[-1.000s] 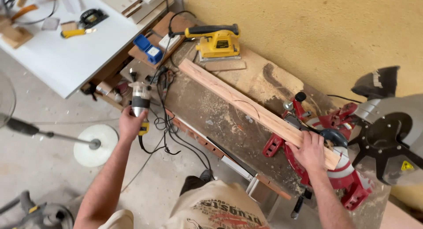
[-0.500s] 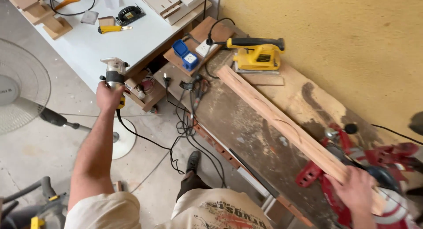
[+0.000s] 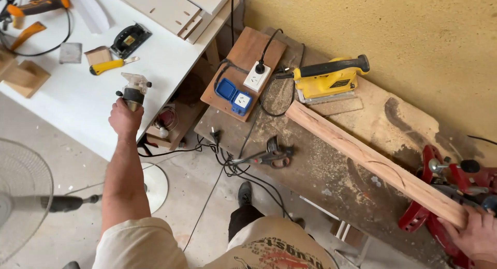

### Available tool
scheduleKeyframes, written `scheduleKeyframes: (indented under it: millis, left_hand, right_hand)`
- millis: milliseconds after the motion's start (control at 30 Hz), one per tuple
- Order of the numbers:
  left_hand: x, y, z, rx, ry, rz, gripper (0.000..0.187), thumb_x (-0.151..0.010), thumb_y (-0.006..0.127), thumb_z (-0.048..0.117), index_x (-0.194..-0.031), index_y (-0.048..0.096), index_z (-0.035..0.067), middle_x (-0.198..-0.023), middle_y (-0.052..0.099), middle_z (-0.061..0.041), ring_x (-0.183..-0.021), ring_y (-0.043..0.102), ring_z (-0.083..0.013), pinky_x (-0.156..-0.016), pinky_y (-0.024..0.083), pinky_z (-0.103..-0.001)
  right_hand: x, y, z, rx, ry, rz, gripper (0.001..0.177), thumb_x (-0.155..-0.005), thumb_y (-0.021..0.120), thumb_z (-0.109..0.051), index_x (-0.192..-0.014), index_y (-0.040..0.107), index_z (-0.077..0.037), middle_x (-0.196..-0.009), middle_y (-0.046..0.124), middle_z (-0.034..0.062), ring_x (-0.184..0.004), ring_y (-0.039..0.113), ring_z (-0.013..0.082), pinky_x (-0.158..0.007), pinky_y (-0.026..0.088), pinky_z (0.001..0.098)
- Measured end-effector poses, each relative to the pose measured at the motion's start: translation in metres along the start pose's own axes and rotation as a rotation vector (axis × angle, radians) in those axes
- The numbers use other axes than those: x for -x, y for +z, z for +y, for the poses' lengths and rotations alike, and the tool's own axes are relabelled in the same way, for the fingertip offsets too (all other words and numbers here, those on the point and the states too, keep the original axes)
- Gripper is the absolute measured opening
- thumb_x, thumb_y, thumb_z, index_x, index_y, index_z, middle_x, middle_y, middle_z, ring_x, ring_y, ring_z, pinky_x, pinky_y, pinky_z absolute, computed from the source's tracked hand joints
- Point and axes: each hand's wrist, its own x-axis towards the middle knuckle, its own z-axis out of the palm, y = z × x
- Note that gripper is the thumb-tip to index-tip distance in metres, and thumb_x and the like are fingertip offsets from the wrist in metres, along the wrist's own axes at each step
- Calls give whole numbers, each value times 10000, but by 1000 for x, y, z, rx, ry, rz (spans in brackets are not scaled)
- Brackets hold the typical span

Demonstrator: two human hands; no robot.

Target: The person measures wooden planks with a tape measure, then moves to a miter saw to cut the wood into smaller pieces. They handle the cut pieces and position the wood for further cuts.

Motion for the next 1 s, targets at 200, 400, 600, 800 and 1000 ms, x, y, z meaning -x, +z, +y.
scheduleKeyframes:
  millis: [200,400,600,800,1000]
  left_hand:
    - [-31,29,-2,11,-82,-90,567,-828,841,446,-1161,615,47,-1083,710,-196,-895,695,-436,-717,541,-565]
    - [-38,36,-3,76,-98,-120,554,-905,845,404,-1236,594,36,-1154,700,-202,-922,696,-405,-791,534,-529]
    - [-62,60,-15,-168,-43,-121,721,-964,774,561,-1339,531,-5,-1208,638,-256,-1058,596,-465,-833,466,-586]
    - [-40,37,-1,-74,31,-21,848,-943,814,380,-1490,366,-89,-1414,512,-290,-1228,518,-498,-975,427,-602]
    - [55,-37,102,314,625,440,360,-1088,729,51,-1372,599,-129,-1384,549,-360,-1250,573,-542,-998,504,-589]
  right_hand:
    - [-12,-52,-19,-105,60,81,858,-766,732,-679,-1410,731,-112,-1198,661,170,-986,675,378,-885,567,462]
    - [-116,-200,-151,-761,169,-163,545,-921,653,-487,-1206,705,-24,-1129,732,146,-1047,706,293,-945,579,434]
    - [-185,-257,-346,-1084,-326,245,285,-1006,645,-325,-1200,727,-132,-1256,705,154,-1159,659,332,-963,597,466]
    - [-255,-251,-419,-1143,-438,237,301,-959,735,-307,-1245,725,-216,-1452,592,91,-1384,499,374,-1201,322,601]
    - [-304,-237,-475,-1246,-426,178,333,-990,656,-188,-1317,687,-245,-1499,571,62,-1374,515,385,-1184,406,589]
